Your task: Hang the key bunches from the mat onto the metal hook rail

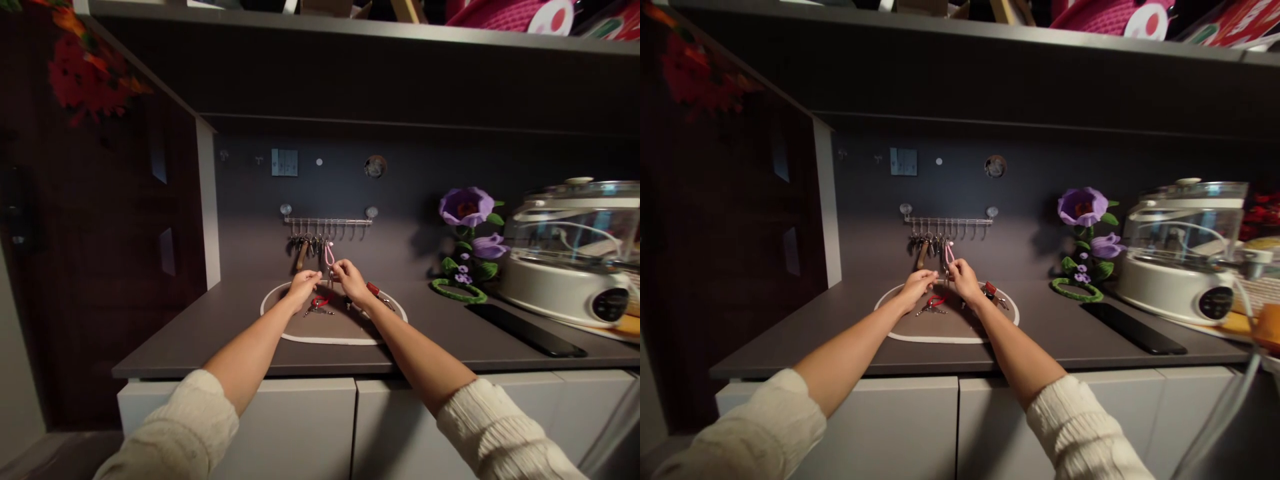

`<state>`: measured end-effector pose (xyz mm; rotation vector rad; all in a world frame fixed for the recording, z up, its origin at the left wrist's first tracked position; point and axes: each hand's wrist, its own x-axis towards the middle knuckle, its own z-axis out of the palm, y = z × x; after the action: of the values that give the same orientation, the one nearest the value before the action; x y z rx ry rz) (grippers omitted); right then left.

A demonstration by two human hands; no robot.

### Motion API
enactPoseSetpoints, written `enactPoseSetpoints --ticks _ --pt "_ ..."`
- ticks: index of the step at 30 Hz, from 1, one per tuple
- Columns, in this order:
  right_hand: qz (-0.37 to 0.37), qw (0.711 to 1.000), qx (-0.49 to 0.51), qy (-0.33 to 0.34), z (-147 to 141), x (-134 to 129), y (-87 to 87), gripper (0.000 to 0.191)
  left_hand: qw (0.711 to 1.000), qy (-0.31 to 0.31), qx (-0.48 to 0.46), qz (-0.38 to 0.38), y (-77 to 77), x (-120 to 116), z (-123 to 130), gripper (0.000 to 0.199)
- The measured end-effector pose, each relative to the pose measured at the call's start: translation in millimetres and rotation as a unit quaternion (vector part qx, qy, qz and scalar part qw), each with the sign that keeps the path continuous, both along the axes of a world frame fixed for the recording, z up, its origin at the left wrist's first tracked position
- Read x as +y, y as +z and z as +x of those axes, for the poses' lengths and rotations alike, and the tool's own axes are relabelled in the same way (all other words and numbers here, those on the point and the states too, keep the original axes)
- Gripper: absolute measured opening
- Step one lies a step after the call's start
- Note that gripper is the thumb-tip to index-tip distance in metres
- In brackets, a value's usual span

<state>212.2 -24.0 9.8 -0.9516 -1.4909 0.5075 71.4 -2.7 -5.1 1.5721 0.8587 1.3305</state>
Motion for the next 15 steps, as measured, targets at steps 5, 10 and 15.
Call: enactPoseSetpoints --ticks 5,10,15 --pt "-0.037 0.995 0.091 -0.016 -0.8 7.7 20.8 0.015 0.991 0.061 0.100 0.062 -4.8 0.4 2.4 0.025" --pt "-0.058 0.983 0.170 -0.035 -2.0 24.8 55.7 0.013 0.979 0.104 0.162 0.074 -8.1 3.5 4.5 0.025" --pt "-0.072 0.971 0.223 -0.039 -2.8 46.3 81.4 0.020 0.975 0.107 0.176 0.083 -12.6 8.5 5.3 0.028"
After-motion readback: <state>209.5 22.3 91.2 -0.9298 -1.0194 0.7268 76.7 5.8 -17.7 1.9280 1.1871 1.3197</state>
